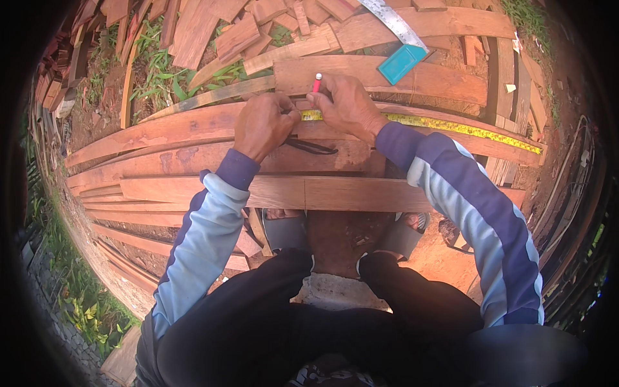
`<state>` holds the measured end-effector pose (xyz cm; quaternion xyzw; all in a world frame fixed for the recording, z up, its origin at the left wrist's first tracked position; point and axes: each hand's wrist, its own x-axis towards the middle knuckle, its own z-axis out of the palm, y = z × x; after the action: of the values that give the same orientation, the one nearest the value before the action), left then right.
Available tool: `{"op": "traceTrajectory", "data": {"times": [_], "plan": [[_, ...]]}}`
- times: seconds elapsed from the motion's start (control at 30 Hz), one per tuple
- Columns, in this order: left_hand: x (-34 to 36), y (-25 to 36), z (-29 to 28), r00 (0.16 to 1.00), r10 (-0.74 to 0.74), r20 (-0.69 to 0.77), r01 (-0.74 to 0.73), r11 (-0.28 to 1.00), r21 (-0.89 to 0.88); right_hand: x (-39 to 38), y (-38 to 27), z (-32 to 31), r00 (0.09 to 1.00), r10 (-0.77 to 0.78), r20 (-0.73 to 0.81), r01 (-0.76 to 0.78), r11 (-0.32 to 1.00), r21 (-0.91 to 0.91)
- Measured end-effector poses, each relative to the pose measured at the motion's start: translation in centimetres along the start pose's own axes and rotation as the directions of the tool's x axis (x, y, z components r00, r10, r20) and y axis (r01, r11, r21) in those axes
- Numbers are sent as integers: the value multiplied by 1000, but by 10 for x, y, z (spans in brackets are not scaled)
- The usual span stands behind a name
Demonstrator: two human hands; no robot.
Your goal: The person measures wooden planks with a tape measure and marks them with a pencil. They use a try square to draw straight lines across the planks. The person then picks up a circular saw and positions it on the marked plank, preparing to cut.
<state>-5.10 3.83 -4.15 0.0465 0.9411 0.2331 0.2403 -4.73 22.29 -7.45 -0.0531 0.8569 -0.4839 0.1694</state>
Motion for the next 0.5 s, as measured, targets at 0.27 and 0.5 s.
{"op": "traceTrajectory", "data": {"times": [0.27,0.5], "plan": [[-1,-2,1,1000,-6,-17,6,1000,-8,0,-7,-1,999,33,31,-33,999,-2],[-1,0,0,1000,1,-11,-1,1000,-8,2,-5,-2,1000,-7,22,8,1000,-29]]}}
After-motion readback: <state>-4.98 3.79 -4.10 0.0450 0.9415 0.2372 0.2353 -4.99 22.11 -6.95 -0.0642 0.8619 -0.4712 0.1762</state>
